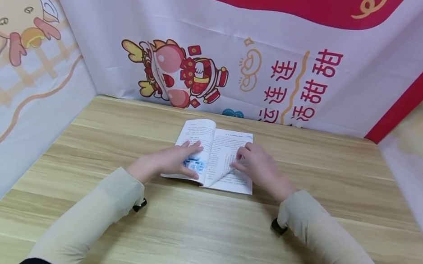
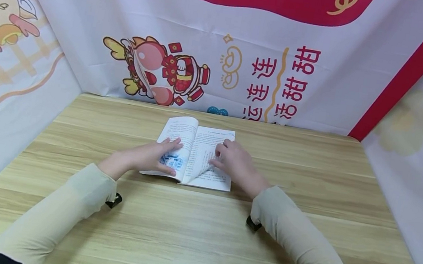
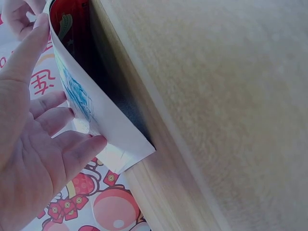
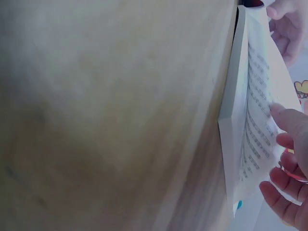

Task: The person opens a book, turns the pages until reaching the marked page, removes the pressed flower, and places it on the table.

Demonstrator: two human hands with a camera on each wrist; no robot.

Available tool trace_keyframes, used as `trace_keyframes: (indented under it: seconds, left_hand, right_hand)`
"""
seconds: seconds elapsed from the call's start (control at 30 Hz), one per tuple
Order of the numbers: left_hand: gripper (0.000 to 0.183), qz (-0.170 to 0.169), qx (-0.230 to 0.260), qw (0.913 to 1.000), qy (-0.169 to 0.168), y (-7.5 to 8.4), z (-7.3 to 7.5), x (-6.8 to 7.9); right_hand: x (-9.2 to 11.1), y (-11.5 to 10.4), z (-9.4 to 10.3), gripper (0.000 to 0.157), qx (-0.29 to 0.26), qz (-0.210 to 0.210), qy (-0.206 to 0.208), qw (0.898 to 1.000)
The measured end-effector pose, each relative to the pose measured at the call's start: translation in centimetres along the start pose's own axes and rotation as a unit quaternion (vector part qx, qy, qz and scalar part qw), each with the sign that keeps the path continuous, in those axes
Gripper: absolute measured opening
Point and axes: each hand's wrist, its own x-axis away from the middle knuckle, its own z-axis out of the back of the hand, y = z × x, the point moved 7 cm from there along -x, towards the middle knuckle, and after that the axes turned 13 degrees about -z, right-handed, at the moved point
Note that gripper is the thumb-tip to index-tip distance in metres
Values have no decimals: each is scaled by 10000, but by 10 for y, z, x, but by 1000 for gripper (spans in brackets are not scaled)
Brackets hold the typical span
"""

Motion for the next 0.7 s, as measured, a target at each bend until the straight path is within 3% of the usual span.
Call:
trace_keyframes:
  seconds: [0.17,0.43,0.57,0.7]
  left_hand:
    - [98,31,68,10000,18,0,0,0]
    - [107,60,294,9994,168,1,1,1]
    - [112,-51,744,9966,342,0,2,0]
    - [104,-190,1511,9863,639,-3,7,0]
  right_hand:
    - [6,-11,-5,20,17,387,-91,9992]
    - [15,-25,-13,34,-130,671,-240,9974]
    - [16,-28,-19,42,-256,459,-595,9968]
    - [18,-29,-25,50,-557,162,-1149,9917]
